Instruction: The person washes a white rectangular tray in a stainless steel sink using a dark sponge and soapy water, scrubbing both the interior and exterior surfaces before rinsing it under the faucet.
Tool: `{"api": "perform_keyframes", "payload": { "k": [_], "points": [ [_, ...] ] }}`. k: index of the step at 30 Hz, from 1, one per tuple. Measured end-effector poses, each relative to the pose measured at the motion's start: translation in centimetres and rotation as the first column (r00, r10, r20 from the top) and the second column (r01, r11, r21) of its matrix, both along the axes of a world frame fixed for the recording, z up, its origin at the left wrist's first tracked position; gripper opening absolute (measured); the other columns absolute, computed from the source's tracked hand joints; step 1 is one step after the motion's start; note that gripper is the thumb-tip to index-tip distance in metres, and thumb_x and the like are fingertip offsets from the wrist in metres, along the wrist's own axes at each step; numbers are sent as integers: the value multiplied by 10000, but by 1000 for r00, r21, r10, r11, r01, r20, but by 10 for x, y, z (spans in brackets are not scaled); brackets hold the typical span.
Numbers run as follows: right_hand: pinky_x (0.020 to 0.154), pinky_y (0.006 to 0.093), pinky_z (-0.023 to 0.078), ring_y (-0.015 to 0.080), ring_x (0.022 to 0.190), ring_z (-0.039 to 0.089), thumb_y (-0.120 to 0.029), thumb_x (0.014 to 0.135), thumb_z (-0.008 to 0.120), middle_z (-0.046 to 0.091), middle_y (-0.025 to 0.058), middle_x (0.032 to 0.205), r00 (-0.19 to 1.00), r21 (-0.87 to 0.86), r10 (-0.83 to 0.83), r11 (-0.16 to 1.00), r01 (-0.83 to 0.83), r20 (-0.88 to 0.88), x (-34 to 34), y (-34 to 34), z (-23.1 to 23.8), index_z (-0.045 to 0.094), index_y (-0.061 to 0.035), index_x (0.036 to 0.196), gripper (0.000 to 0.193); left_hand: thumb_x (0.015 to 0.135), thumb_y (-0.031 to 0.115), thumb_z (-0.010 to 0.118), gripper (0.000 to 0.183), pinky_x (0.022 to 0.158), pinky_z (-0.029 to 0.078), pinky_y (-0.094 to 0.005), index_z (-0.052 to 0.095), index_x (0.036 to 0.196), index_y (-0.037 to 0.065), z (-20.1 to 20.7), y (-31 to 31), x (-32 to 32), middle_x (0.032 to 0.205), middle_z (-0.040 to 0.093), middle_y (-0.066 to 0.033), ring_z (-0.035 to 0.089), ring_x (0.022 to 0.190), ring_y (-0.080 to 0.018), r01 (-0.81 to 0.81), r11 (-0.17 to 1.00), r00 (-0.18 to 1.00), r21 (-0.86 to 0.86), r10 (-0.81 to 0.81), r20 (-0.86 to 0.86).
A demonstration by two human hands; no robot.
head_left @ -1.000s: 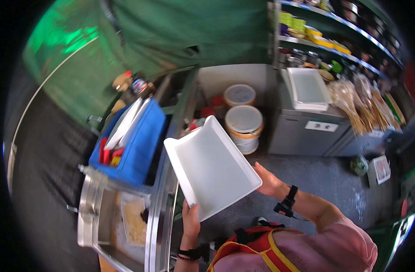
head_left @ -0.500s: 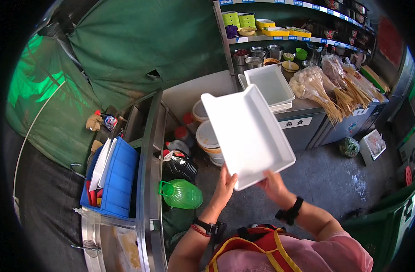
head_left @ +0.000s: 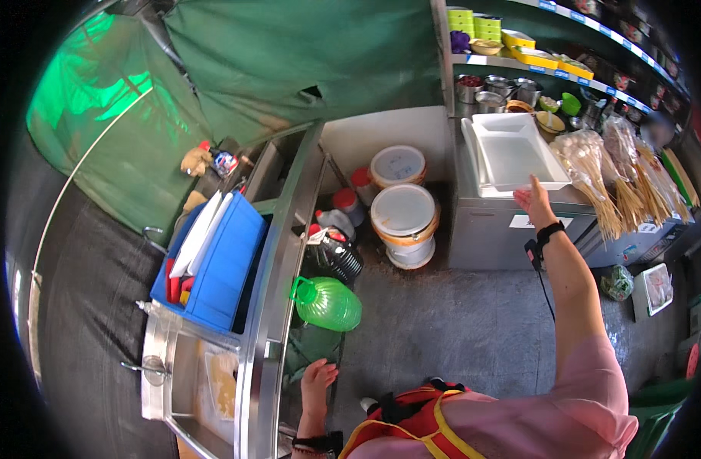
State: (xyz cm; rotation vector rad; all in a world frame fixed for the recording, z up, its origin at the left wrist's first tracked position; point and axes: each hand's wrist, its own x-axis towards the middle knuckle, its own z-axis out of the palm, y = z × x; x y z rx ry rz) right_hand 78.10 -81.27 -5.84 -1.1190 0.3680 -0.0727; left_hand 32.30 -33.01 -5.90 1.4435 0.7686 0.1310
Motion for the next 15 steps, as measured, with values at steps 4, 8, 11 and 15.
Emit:
{"api": "perform_keyframes", "payload": {
  "k": [4,8,11,15],
  "points": [
    [685,351,546,254,789,624,-410,907,522,595,168,900,997,31,-77,997,77,0,3,28,-19,461,49,1107,504,885,75,476,271,738,506,-291,521,1139,-9,-17,27,-63,971,631,-128,633,836,-195,-170,984,983,-57,164,-87],
    [606,332,536,211,664,593,-295,928,496,587,113,790,992,-97,116,988,-120,-45,-45,93,-75,532,-4,970,297,899,124,523,250,703,515,-277,523,1123,13,-31,60,-108,904,642,-81,635,790,-171,-285,954,958,-95,280,-60],
    [552,275,485,154,628,556,-204,878,483,564,77,678,811,-239,566,775,-585,-149,-159,208,-82,570,-39,712,249,901,139,535,269,698,516,-268,519,1138,13,-26,89,-150,921,642,-87,632,785,-166,-383,919,924,-91,382,-29],
    [599,270,511,143,722,602,-200,885,549,617,87,839,394,-118,821,381,-917,-413,-283,337,-113,569,-14,1005,223,909,150,524,294,739,520,-273,515,1156,-10,-10,137,-176,962,641,-109,637,833,-172,-402,912,914,-82,405,28]
  ]
}}
